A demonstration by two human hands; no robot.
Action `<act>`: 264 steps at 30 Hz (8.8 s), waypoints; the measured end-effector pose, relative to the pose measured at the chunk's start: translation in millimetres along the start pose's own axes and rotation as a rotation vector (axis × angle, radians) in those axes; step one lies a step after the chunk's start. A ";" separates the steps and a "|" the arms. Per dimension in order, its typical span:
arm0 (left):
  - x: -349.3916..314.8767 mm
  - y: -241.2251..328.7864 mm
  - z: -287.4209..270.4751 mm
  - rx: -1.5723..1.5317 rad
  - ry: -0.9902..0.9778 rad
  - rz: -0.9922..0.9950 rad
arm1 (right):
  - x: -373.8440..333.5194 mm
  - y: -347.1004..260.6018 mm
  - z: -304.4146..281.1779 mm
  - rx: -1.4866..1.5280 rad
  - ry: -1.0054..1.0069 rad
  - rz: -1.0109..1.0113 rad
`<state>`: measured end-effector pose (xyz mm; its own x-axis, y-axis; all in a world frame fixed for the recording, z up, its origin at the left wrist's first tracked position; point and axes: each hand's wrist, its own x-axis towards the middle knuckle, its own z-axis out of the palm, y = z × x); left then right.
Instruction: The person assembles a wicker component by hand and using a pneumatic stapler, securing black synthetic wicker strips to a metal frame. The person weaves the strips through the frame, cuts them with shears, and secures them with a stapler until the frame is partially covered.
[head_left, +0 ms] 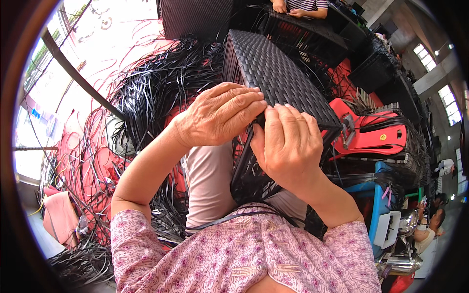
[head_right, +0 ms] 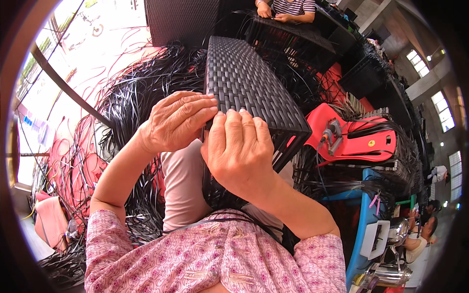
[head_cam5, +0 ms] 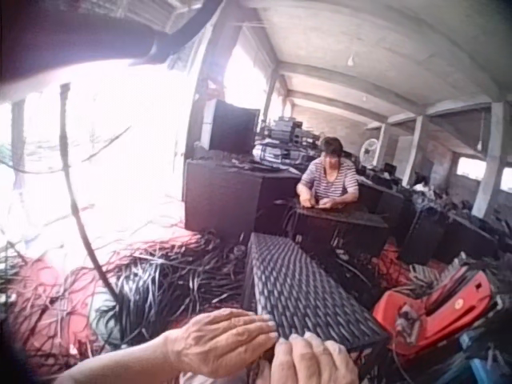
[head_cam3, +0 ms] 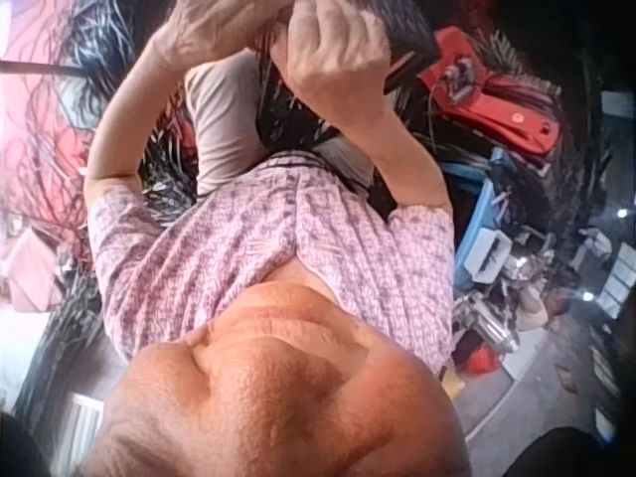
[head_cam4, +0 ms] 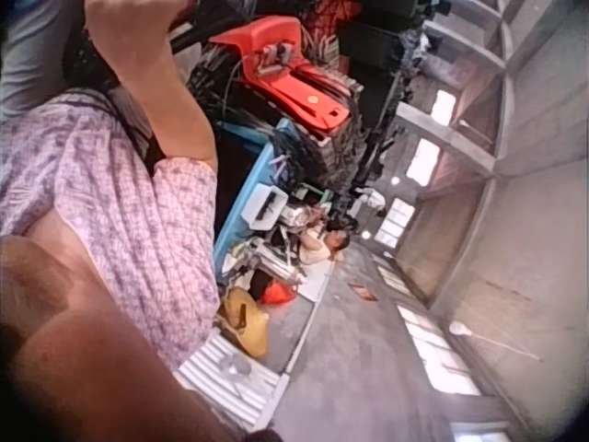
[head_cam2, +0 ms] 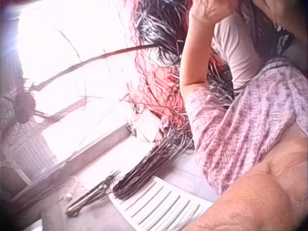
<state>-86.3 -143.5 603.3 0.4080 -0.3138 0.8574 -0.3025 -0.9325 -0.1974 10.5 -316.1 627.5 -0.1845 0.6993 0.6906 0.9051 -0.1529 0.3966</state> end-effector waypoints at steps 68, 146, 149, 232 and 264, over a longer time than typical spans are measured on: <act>9.8 114.9 66.3 -0.758 0.787 -1.323 | -120.2 71.6 17.7 1.494 0.534 1.192; -67.8 202.7 47.0 -0.857 0.620 -1.470 | -199.9 6.4 10.6 1.650 0.337 1.070; -67.4 202.7 46.5 -0.862 0.624 -1.488 | -200.7 7.8 10.5 1.668 0.342 1.065; -65.8 209.5 43.4 -1.025 0.624 -1.493 | -137.7 -27.3 18.8 0.575 0.282 0.435; -79.5 216.5 39.6 -0.376 0.294 -1.388 | -121.8 -32.4 1.9 0.717 0.029 0.262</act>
<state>-150.1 -327.6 473.6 0.3798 0.8662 0.3249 -0.0431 -0.3343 0.9415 4.4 -395.0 529.4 0.0696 0.6825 0.7275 0.9461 0.1861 -0.2651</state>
